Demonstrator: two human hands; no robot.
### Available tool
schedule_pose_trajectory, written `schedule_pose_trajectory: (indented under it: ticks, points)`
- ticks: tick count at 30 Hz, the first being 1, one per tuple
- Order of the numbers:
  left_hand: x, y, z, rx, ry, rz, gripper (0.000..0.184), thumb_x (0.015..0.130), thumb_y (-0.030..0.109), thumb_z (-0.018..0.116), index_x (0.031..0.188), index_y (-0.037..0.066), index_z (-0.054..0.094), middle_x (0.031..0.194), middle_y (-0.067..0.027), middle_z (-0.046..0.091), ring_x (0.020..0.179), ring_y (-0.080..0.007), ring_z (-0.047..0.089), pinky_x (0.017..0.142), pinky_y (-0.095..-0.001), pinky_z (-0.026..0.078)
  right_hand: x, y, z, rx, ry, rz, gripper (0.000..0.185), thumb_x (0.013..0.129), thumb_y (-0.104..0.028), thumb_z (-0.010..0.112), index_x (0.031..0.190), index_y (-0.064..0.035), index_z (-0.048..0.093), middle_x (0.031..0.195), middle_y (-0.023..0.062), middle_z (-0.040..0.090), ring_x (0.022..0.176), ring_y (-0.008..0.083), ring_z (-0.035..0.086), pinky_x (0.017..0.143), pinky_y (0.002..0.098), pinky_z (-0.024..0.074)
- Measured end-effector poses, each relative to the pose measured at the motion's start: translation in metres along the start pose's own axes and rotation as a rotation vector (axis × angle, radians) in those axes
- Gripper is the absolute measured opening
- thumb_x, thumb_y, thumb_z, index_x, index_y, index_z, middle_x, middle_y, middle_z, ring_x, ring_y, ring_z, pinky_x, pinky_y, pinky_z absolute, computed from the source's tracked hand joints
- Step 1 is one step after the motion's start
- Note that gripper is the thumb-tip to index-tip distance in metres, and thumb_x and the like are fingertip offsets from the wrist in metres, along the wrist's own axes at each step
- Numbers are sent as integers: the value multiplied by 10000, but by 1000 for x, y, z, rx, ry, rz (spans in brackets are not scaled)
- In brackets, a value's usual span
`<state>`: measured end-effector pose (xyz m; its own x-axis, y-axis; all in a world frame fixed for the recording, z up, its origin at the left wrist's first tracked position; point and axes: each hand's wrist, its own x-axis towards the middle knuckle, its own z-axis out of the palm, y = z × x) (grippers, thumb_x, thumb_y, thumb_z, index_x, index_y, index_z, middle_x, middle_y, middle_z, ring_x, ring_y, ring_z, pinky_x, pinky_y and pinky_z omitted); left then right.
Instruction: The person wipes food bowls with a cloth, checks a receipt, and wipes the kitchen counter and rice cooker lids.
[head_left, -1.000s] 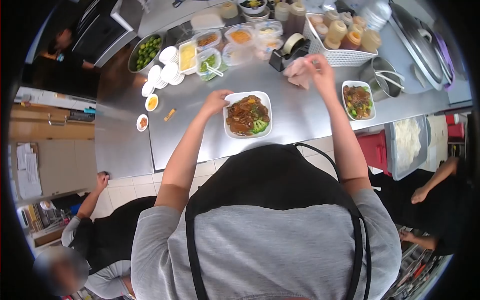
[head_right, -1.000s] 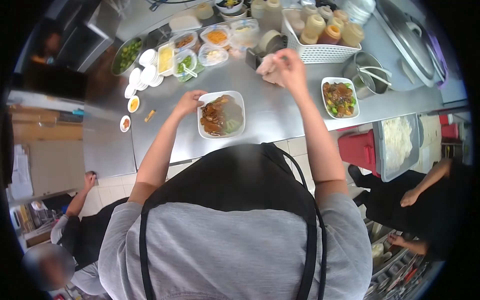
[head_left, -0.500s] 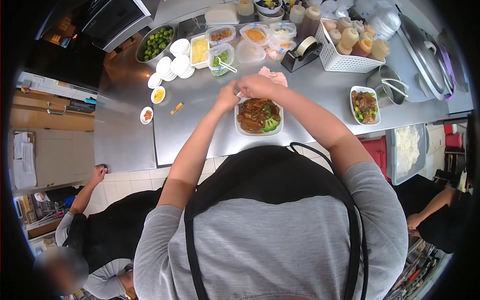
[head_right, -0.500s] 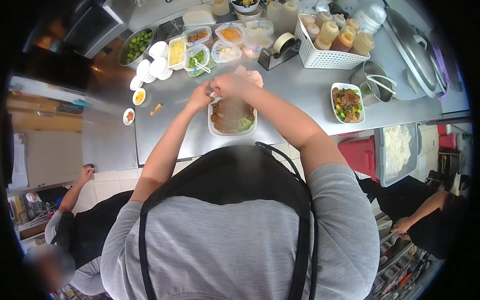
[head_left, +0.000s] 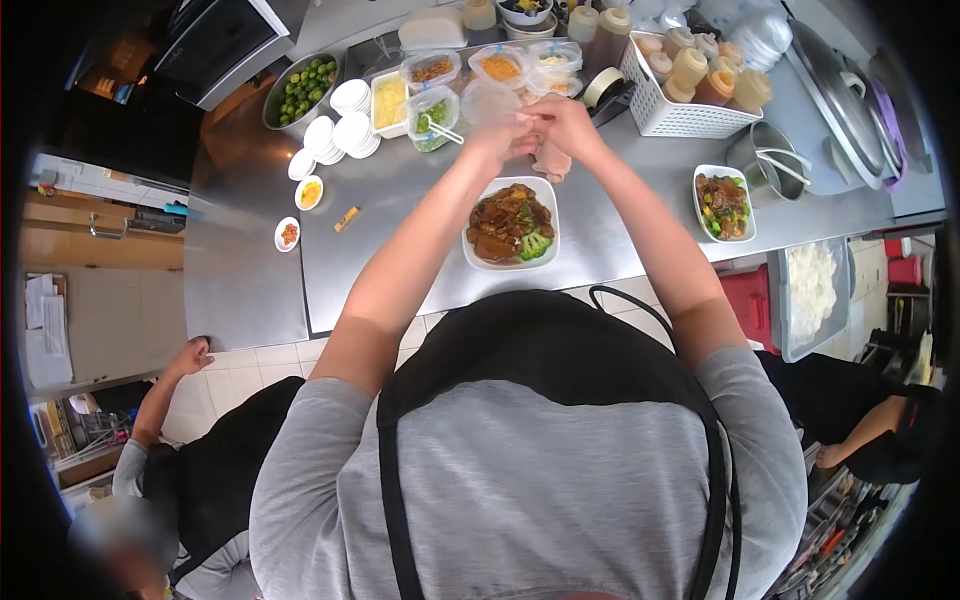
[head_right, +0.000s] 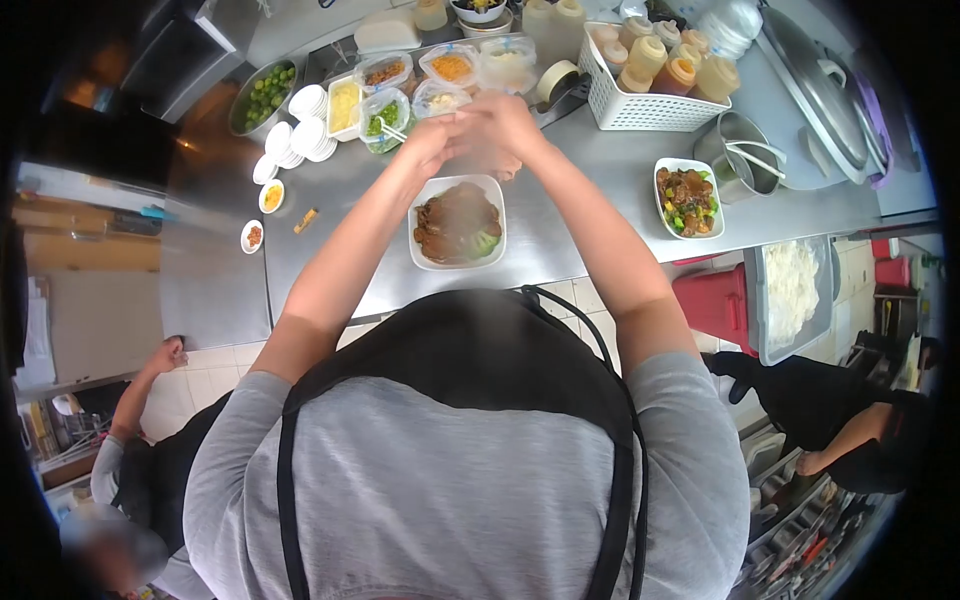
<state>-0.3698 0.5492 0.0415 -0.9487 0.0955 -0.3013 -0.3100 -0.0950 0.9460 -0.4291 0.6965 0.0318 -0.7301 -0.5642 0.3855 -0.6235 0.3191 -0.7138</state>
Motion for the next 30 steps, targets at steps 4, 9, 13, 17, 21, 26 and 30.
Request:
schedule_pose_trajectory:
  ticks: [4, 9, 13, 17, 21, 26, 30]
  points:
    - [-4, 9, 1, -214, -56, -5, 339, 855, 186, 569, 1150, 20, 543, 1046, -75, 614, 942, -180, 575, 810, -322, 447, -15, 20, -37, -54, 55, 38, 265, 747, -104, 669, 1010, -88, 639, 775, 66, 627, 727, 153, 589, 669, 250, 464]
    - [-27, -6, -78, 471, 246, 129, 314, 840, 207, 591, 1100, 30, 595, 944, -72, 632, 782, -118, 579, 682, -271, 477, -25, 11, -77, 618, 217, 361, 192, 736, -134, 654, 917, -71, 647, 837, 118, 647, 762, 234, 620, 707, 309, 482]
    - [-40, -51, -108, 653, 199, -19, 255, 788, 239, 635, 946, 43, 668, 765, -70, 649, 639, -130, 589, 592, -276, 482, -50, 49, -26, -95, 40, 336, 188, 743, -214, 625, 877, -83, 643, 838, 103, 642, 772, 256, 617, 707, 349, 483]
    - [-56, -47, -81, 982, 161, -144, 217, 735, 250, 654, 807, 49, 687, 650, -135, 630, 626, -227, 626, 611, -328, 490, -33, 52, 5, -548, -208, 144, 217, 761, -270, 542, 824, -78, 623, 823, 113, 637, 767, 293, 605, 690, 388, 475]
    - [-46, -51, -71, 1197, 114, -73, 189, 726, 227, 647, 745, 40, 671, 689, -165, 628, 674, -308, 620, 639, -376, 494, 7, 41, 73, -74, -276, 179, 228, 785, -270, 514, 814, -68, 615, 857, 113, 636, 790, 304, 593, 710, 386, 466]
    - [-47, -54, -64, 1212, 208, 79, 140, 713, 173, 636, 728, 36, 660, 740, -185, 624, 719, -355, 607, 701, -427, 489, 20, 40, 132, 339, -758, 173, 273, 828, -301, 514, 951, -84, 625, 948, 60, 641, 880, 202, 582, 766, 331, 441]
    - [-51, -57, -59, 1180, 258, 131, 127, 710, 152, 629, 751, 37, 663, 745, -194, 621, 718, -362, 604, 710, -434, 487, 26, 43, 110, 425, -1130, 289, 284, 847, -303, 527, 1047, -125, 624, 985, 18, 638, 933, 105, 546, 827, 258, 415]
